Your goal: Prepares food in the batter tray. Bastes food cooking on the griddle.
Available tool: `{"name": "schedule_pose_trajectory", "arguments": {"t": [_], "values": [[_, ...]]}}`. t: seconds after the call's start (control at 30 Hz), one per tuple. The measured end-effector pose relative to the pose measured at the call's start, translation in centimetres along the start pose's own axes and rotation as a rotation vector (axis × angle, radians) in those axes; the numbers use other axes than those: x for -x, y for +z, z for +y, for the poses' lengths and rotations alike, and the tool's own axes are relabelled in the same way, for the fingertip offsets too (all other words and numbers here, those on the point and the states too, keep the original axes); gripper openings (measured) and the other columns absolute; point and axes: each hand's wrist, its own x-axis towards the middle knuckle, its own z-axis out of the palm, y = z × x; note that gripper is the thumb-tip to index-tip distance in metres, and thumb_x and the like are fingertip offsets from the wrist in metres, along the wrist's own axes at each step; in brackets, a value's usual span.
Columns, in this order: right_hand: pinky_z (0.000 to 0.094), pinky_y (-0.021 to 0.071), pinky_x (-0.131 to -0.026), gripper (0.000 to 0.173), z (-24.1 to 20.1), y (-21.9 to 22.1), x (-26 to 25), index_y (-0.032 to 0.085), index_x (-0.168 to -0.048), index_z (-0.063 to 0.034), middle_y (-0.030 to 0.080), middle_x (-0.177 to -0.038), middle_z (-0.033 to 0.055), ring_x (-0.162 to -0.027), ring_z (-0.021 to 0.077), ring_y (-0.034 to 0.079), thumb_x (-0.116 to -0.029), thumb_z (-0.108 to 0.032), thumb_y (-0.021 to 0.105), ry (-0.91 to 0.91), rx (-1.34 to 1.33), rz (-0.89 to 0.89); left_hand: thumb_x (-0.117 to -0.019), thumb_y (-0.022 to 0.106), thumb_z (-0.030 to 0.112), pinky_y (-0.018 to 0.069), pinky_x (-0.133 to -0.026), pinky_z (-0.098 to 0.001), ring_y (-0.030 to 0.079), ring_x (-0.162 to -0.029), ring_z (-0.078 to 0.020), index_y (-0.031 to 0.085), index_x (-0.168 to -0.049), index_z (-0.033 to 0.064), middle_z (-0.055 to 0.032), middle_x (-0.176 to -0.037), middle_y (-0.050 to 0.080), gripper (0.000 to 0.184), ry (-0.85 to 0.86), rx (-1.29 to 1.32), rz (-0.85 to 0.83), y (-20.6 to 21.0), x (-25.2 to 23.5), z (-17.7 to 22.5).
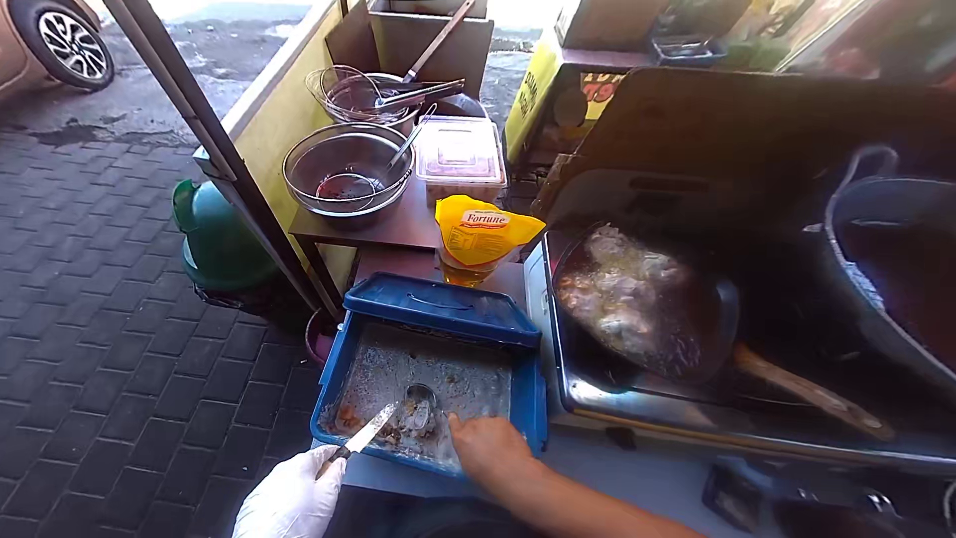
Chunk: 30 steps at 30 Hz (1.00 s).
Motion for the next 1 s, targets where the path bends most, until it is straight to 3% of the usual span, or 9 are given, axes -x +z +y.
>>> {"name": "schedule_pose_trajectory", "arguments": {"t": [0.2,0.3,0.6,0.7,0.77,0.83,0.9,0.97,1.0], "values": [[0.0588,0.0563,-0.074,0.039,1.2,1.6,0.3,0.051,-0.138,-0.0023,0.069,-0.099,0.0238,-0.090,0.0440,0.071,-0.1001,-0.003,0.044,-0.250,0.105,0.091,-0.1019,0.049,0.048,0.0545,-0.086,-0.0557,0.070,-0.101,-0.0226,0.073,-0.124,0.0315,-0.0015,-0.107,0.075,0.036,0.017,0.060,0.005,1.1,-0.5,-2.1],[0.0576,0.0561,-0.070,0.044,2.6,2.5,0.4,0.049,-0.143,-0.0038,0.068,-0.095,0.0239,-0.083,0.0436,0.070,-0.0990,-0.002,0.045,-0.363,0.178,0.122,-0.1017,0.048,0.049,0.0545,-0.086,-0.0557,0.070,-0.101,-0.0219,0.072,-0.124,0.0337,-0.0005,-0.107,0.075,0.036,0.025,0.056,0.002,1.2,-0.7,-2.4],[0.0563,0.0542,-0.068,0.043,6.9,1.4,1.9,0.054,-0.141,-0.0114,0.068,-0.087,0.0184,-0.080,0.0401,0.070,-0.0980,-0.010,0.048,-0.456,0.255,0.070,-0.1024,0.048,0.048,0.0546,-0.084,-0.0544,0.070,-0.098,-0.0214,0.072,-0.125,0.0318,-0.0012,-0.105,0.075,0.037,0.038,0.071,0.000,0.7,-0.5,-2.8],[0.0612,0.0530,-0.081,0.039,8.9,0.6,1.9,0.062,-0.137,-0.0232,0.072,-0.096,0.0158,-0.095,0.0383,0.071,-0.1063,-0.026,0.038,-0.357,-0.028,0.041,-0.1022,0.048,0.047,0.0548,-0.086,-0.0541,0.071,-0.099,-0.0213,0.071,-0.128,0.0315,-0.0016,-0.106,0.075,0.037,0.057,0.077,-0.001,0.8,-0.7,-3.0],[0.0513,0.0533,-0.092,0.038,10.1,1.1,1.4,0.068,-0.135,-0.0244,0.074,-0.107,0.0087,-0.101,0.0251,0.069,-0.1087,-0.033,0.042,-0.274,-0.415,-0.020,-0.1023,0.049,0.047,0.0546,-0.087,-0.0546,0.071,-0.100,-0.0217,0.072,-0.128,0.0310,-0.0019,-0.107,0.076,0.037,0.068,0.082,0.004,0.7,-1.0,-3.0],[0.0315,0.0468,-0.061,0.031,10.2,3.2,1.1,0.072,-0.127,-0.0171,0.063,-0.081,0.0012,-0.064,0.0110,0.054,-0.1075,-0.028,0.050,-0.214,-0.908,-0.049,-0.1024,0.049,0.047,0.0542,-0.085,-0.0549,0.070,-0.097,-0.0219,0.072,-0.125,0.0295,-0.0020,-0.104,0.075,0.037,0.076,0.098,0.007,0.8,-1.2,-2.8],[0.0254,0.0344,-0.046,0.033,9.3,4.6,1.5,0.067,-0.135,-0.0186,0.050,-0.067,-0.0030,-0.049,0.0071,0.040,-0.1072,-0.027,0.051,-0.101,-1.193,-0.130,-0.1028,0.048,0.049,0.0545,-0.086,-0.0540,0.070,-0.098,-0.0205,0.072,-0.126,0.0310,-0.0005,-0.105,0.075,0.038,0.073,0.093,0.001,0.6,-1.5,-2.5],[0.0274,0.0382,-0.050,0.038,8.7,5.9,2.0,0.062,-0.143,-0.0196,0.053,-0.072,-0.0007,-0.052,0.0090,0.043,-0.1079,-0.026,0.049,-0.082,-1.167,-0.094,-0.1021,0.048,0.049,0.0546,-0.085,-0.0532,0.070,-0.097,-0.0194,0.072,-0.125,0.0323,0.0006,-0.104,0.075,0.038,0.077,0.088,0.012,0.6,-1.7,-2.4],[0.0313,0.0457,-0.058,0.039,8.6,6.6,2.3,0.061,-0.144,-0.0196,0.060,-0.081,0.0027,-0.061,0.0121,0.051,-0.1085,-0.026,0.047,-0.095,-1.055,-0.042,-0.1018,0.048,0.049,0.0546,-0.086,-0.0532,0.070,-0.097,-0.0192,0.072,-0.126,0.0326,0.0009,-0.105,0.075,0.038,0.076,0.087,0.013,0.6,-1.8,-2.4]]}}
